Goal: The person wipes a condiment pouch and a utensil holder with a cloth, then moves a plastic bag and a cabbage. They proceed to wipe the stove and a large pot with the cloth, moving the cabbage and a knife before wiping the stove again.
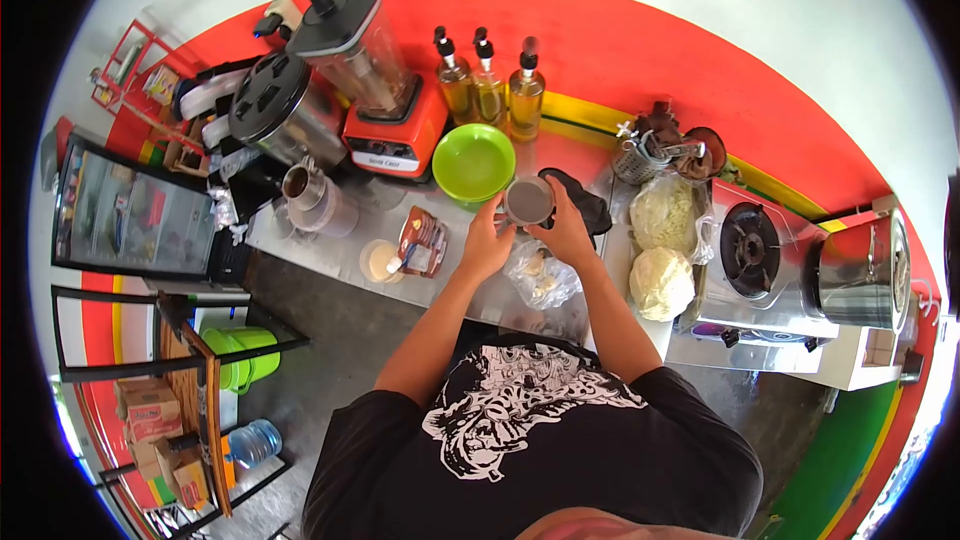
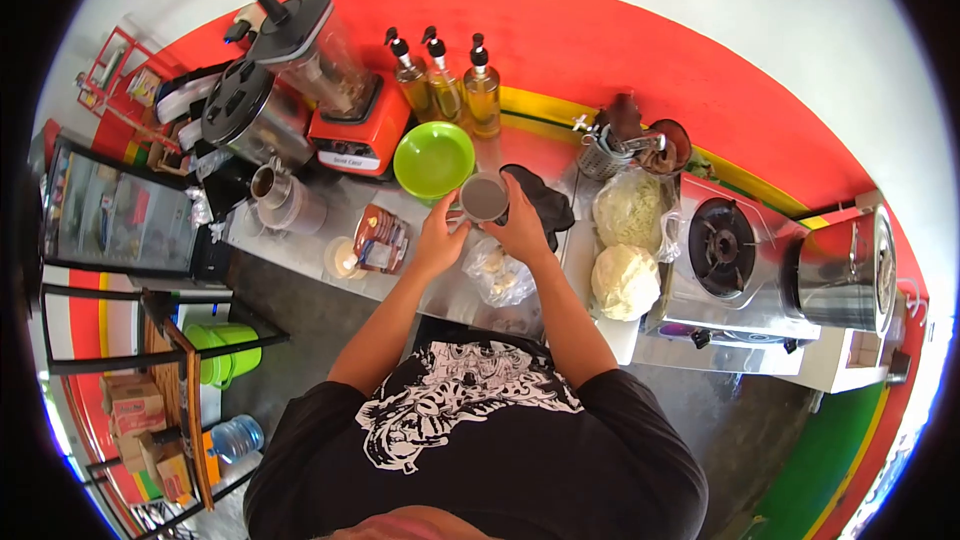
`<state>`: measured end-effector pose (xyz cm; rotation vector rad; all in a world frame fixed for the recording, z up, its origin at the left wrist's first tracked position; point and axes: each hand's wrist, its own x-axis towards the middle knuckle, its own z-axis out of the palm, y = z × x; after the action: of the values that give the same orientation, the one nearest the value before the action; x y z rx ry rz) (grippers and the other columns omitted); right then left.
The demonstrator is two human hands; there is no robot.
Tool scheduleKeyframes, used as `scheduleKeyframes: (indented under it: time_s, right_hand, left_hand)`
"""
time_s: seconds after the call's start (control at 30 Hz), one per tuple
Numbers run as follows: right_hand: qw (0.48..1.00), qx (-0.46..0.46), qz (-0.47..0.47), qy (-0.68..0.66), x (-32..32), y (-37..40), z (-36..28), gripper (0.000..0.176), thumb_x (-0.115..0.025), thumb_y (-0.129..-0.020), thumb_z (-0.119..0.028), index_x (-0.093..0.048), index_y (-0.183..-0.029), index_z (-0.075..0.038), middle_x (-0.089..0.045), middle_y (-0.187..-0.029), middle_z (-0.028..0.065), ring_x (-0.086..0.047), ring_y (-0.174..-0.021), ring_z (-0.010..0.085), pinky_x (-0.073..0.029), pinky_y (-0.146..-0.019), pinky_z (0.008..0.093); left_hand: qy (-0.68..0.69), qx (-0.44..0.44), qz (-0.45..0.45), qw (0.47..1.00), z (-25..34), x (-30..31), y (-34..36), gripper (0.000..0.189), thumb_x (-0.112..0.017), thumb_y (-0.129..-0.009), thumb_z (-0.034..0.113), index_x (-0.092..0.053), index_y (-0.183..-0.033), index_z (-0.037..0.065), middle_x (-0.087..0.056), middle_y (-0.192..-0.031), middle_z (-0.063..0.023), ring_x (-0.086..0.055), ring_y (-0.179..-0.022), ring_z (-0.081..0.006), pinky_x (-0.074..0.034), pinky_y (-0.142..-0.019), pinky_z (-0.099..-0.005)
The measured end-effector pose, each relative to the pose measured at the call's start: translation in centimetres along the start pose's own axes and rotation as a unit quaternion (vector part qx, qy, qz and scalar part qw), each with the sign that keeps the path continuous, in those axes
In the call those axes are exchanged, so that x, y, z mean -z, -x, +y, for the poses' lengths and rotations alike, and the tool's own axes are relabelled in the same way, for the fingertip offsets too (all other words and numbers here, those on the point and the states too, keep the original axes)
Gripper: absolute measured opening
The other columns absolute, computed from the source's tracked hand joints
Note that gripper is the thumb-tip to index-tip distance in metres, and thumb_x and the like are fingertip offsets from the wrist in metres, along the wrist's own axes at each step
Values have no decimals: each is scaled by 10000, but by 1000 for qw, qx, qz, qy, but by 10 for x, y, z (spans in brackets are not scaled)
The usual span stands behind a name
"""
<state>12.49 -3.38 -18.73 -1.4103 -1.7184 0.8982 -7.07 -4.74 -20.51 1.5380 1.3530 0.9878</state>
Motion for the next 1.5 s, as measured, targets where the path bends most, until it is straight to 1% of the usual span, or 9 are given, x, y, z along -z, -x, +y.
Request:
scheduleKeyframes:
  time_s: [0.2,0.33,0.47,0.57,0.8,1.03,1.23,1.4,1.5]
  right_hand:
    - [996,-23,87,-3,38,-18,22,893,-869,-757,-102,-389,-1507,-35,-604,-1390,239,-597,-1293,427,-488,-1066,470]
    - [990,-52,132,-20,50,-33,40,841,-864,-816,-114,-404,-1517,-57,-599,-1423,203,-609,-1318,343,-564,-998,438]
    - [976,-99,158,-110,47,-56,60,849,-857,-838,-110,-382,-1539,-54,-603,-1422,196,-633,-1294,315,-560,-1017,411]
    - [979,-90,161,-90,35,-76,84,857,-849,-848,-105,-367,-1554,-55,-617,-1411,202,-644,-1281,321,-558,-1028,413]
    - [977,-111,165,-73,12,-104,106,888,-831,-866,-108,-326,-1595,-73,-626,-1415,221,-634,-1302,321,-560,-1032,419]
    - [975,-122,181,51,-1,-123,100,992,-822,-855,-173,-229,-1647,-100,-590,-1439,259,-605,-1290,442,-524,-1029,473]
    - [979,-83,172,70,0,-96,84,972,-842,-833,-207,-285,-1615,-55,-568,-1443,278,-579,-1297,462,-487,-1062,485]
    - [985,-81,140,60,-1,-54,33,862,-817,-850,-171,-357,-1559,-4,-510,-1510,264,-510,-1380,447,-424,-1142,491]
    - [995,-70,61,-26,-12,-37,10,664,-809,-876,-223,-526,-1422,26,-597,-1421,251,-604,-1289,411,-527,-1028,442]
  left_hand:
    - [54,-25,-57,997,9,-43,-50,701,-678,-907,-5,-405,-1553,-2,-550,-1486,-183,-626,-1274,-295,-514,-1039,-418]
    - [67,9,-104,992,-4,-69,-81,775,-684,-890,-18,-348,-1588,-5,-519,-1536,-166,-577,-1357,-288,-461,-1114,-402]
    - [129,-42,-78,988,-36,-94,-115,773,-702,-878,-54,-384,-1579,21,-515,-1525,-160,-558,-1374,-267,-451,-1108,-399]
    - [44,-28,-57,997,-40,-93,-133,753,-703,-867,-85,-405,-1553,4,-517,-1456,-156,-549,-1373,-298,-439,-1140,-387]
    - [97,-47,-30,994,-61,-102,-153,800,-672,-823,-70,-366,-1561,-40,-458,-1459,-217,-509,-1405,-353,-405,-1200,-405]
    - [129,-29,-4,991,-66,-108,-159,865,-680,-831,-34,-309,-1611,0,-451,-1520,-230,-458,-1457,-355,-385,-1195,-403]
    - [96,-12,-6,995,-51,-69,-139,801,-703,-877,26,-341,-1590,-9,-457,-1554,-240,-483,-1447,-351,-406,-1170,-408]
    - [136,-58,-53,988,41,-12,-89,724,-668,-937,58,-354,-1584,-23,-473,-1561,-231,-489,-1455,-338,-416,-1153,-412]
    - [49,-105,-14,993,58,33,-66,639,-666,-961,23,-412,-1546,-18,-472,-1563,-215,-485,-1463,-318,-395,-1185,-409]
